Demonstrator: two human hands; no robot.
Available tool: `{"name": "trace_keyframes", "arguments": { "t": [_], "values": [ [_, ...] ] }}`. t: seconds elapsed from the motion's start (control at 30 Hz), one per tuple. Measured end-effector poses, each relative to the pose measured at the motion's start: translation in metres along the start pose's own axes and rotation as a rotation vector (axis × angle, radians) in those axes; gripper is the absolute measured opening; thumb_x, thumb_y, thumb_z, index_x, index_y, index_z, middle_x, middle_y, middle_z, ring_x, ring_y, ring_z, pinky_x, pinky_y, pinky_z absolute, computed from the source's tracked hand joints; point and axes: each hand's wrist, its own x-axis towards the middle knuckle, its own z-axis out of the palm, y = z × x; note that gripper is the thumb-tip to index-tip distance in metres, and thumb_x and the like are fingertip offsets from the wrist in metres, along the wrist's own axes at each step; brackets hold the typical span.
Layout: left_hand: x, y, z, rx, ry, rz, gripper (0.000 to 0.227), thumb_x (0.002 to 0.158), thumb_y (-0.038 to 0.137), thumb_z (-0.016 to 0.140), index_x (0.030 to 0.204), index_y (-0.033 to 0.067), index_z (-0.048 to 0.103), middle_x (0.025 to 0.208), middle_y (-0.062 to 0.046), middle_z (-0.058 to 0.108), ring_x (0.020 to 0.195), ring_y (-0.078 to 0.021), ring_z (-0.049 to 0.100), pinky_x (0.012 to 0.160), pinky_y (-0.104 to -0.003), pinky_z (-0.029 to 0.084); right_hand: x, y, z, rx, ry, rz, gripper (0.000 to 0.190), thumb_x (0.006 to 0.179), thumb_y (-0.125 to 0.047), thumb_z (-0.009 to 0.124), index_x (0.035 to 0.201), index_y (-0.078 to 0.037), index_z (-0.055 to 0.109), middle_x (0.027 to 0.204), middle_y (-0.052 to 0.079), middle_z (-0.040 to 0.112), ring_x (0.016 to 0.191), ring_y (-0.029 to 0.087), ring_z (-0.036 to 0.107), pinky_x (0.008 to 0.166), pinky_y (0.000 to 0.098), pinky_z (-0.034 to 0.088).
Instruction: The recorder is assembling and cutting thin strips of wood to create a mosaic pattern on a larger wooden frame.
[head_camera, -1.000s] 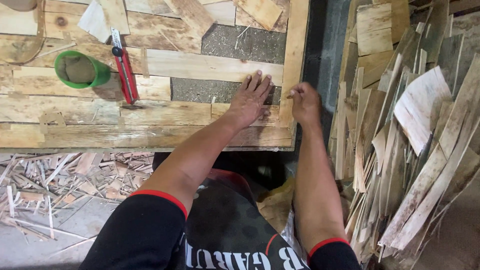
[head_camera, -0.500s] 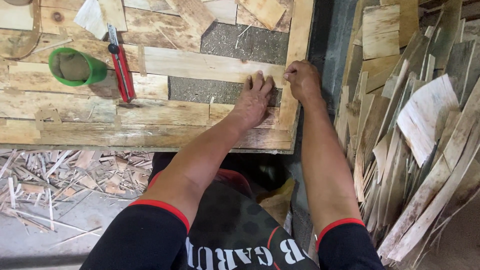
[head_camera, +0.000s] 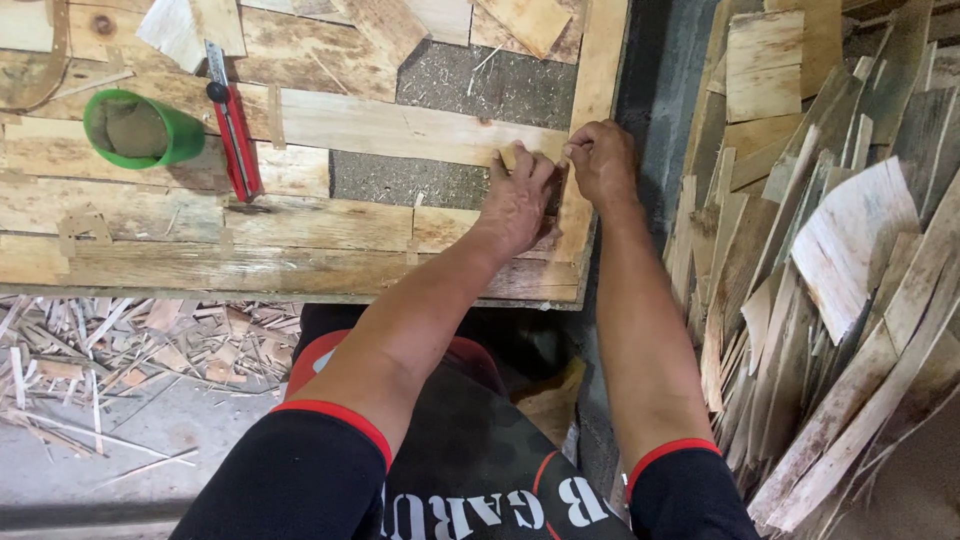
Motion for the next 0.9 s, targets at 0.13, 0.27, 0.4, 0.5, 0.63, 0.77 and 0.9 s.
{"name": "trace_keyframes", "arguments": {
  "t": [0.13,0.27,0.4,0.5,0.63,0.77,0.9],
  "values": [
    [0.009,0.002,0.009,-0.024,0.017,-0.011,0.092,0.094,0.064,0.057,0.155,0.0013,0.031,0.141,-0.026,0.034,0.142,-0.0506,0.027,0.109,-0.07,0.037,0.001,0.004,0.004,-0.057,0.016,0.006,0.011,0.084,-0.005,0.082,0.087,0.0,0.072,0.09,0.017,0.068,0.08,0.029,0.07,0.072,0.04,0.055],
    [0.013,0.005,0.016,-0.022,0.038,-0.027,0.085,0.096,0.057,0.058,0.155,0.0035,0.031,0.14,-0.025,0.035,0.141,-0.0502,0.029,0.109,-0.07,0.037,0.004,0.0,0.007,-0.065,0.069,0.052,0.021,0.08,-0.007,0.086,0.088,-0.001,0.068,0.088,0.016,0.068,0.077,0.028,0.068,0.069,0.0402,0.054],
    [0.017,0.006,0.023,0.083,0.021,-0.027,0.074,0.1,0.047,0.059,0.152,0.0011,0.036,0.142,-0.026,0.035,0.141,-0.0517,0.03,0.107,-0.071,0.039,0.01,0.003,0.008,-0.052,0.069,0.264,0.04,0.075,-0.012,0.091,0.092,-0.002,0.057,0.079,0.013,0.064,0.073,0.023,0.062,0.065,0.038,0.052],
    [0.013,0.007,0.01,0.054,0.004,-0.025,0.073,0.099,0.049,0.059,0.15,0.0019,0.038,0.14,-0.025,0.034,0.141,-0.0523,0.029,0.107,-0.071,0.038,0.01,0.009,0.003,-0.107,0.078,0.294,0.045,0.069,-0.019,0.097,0.085,-0.004,0.058,0.075,0.01,0.063,0.068,0.021,0.06,0.063,0.0368,0.049],
    [0.013,0.007,0.009,-0.049,0.035,-0.043,0.076,0.096,0.056,0.055,0.15,0.0056,0.035,0.135,-0.026,0.034,0.139,-0.0524,0.028,0.106,-0.073,0.038,0.017,0.052,0.016,0.04,0.12,0.233,0.042,0.069,-0.021,0.097,0.083,-0.006,0.06,0.077,0.007,0.065,0.071,0.018,0.061,0.061,0.0348,0.051],
    [0.013,0.008,0.015,0.003,0.051,-0.04,0.074,0.099,0.052,0.057,0.151,0.0035,0.036,0.136,-0.027,0.036,0.141,-0.0518,0.03,0.108,-0.072,0.039,0.019,0.037,0.011,-0.034,0.084,0.309,0.051,0.07,-0.034,0.1,0.08,-0.005,0.059,0.075,0.008,0.064,0.068,0.02,0.061,0.06,0.0378,0.05],
    [0.018,0.008,0.025,0.119,0.015,-0.024,0.072,0.096,0.042,0.063,0.151,0.0035,0.036,0.137,-0.028,0.035,0.141,-0.0527,0.029,0.106,-0.071,0.038,0.028,0.031,0.009,-0.109,0.06,0.372,0.059,0.065,-0.04,0.101,0.079,-0.004,0.057,0.076,0.011,0.063,0.067,0.024,0.06,0.059,0.0418,0.049]
  ]
}}
